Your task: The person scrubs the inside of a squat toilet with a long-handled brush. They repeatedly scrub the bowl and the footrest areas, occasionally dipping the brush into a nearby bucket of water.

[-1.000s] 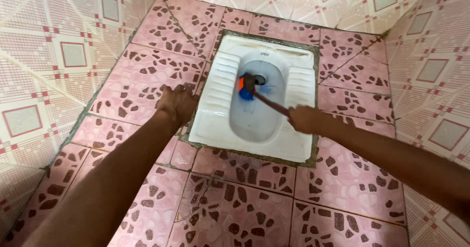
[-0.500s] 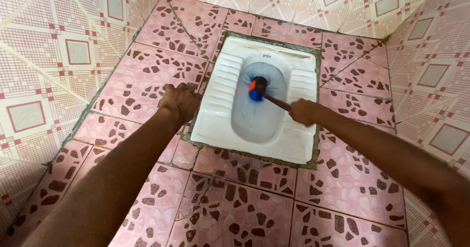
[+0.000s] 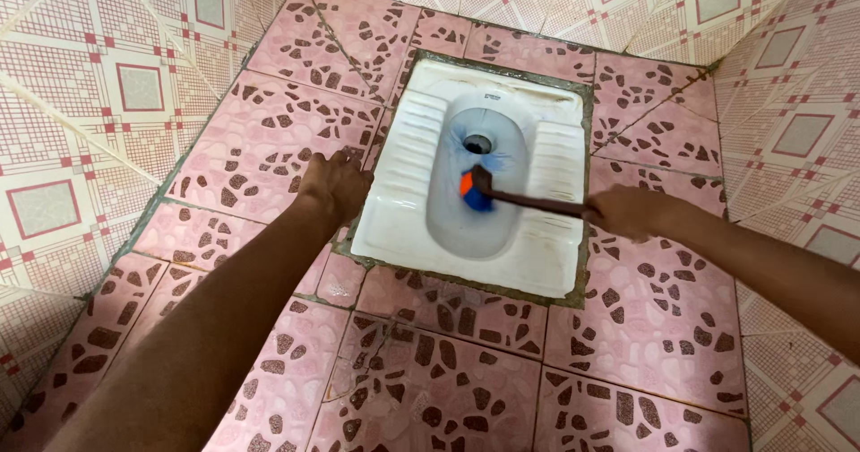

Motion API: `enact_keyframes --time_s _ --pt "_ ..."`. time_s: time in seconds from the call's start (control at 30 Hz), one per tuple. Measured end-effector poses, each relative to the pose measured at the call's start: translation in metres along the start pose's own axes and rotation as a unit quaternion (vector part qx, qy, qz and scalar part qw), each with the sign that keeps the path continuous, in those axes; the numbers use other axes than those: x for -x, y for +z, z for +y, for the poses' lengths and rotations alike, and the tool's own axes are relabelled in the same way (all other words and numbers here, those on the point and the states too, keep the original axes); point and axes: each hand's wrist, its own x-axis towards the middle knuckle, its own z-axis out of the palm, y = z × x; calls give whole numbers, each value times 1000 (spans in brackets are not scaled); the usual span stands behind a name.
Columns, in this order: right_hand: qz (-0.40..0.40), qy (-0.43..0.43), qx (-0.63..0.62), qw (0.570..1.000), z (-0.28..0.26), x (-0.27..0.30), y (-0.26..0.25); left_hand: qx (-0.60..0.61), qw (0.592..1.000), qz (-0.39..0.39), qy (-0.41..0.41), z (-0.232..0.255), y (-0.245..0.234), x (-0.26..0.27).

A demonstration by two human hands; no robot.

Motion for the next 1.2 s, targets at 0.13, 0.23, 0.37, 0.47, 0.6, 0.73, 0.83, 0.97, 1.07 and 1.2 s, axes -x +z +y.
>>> enact_keyframes --time_s 0.13,0.23,0.37,0.47,0.6,0.73,0.83,0.97,1.07,1.2 --pt "89 -68 18 993 -42 -80 -3 4 999 -36 -11 -1 -6 3" --pt "33 -37 -73 996 -68 -110 -8 -7 999 -36 -5 -3 -8 10" --pt "52 -64 -51 995 -60 -53 -7 -26 1000 -16 6 -6 -7 13" --pt "16 -87 -10 996 -45 29 5 -8 1000 -22 -4 -6 -5 9" --pt "-58 -69 -43 995 -31 102 6 -4 1000 -27 -3 -7 -5 7" --pt "-19 -113 -40 993 -28 89 14 -15 999 -36 3 -5 -8 12" --pt "44 -109 -37 992 -38 30 20 -10 999 -44 1 -6 -9 15" --pt "87 -94 -100 987 -59 -42 3 -12 999 -48 5 -3 -6 16" --pt "100 -91 -116 984 -72 -32 3 -22 998 -53 9 -1 -3 13" --pt "77 -120 10 990 -66 52 17 -19 998 -57 7 0 1 6"
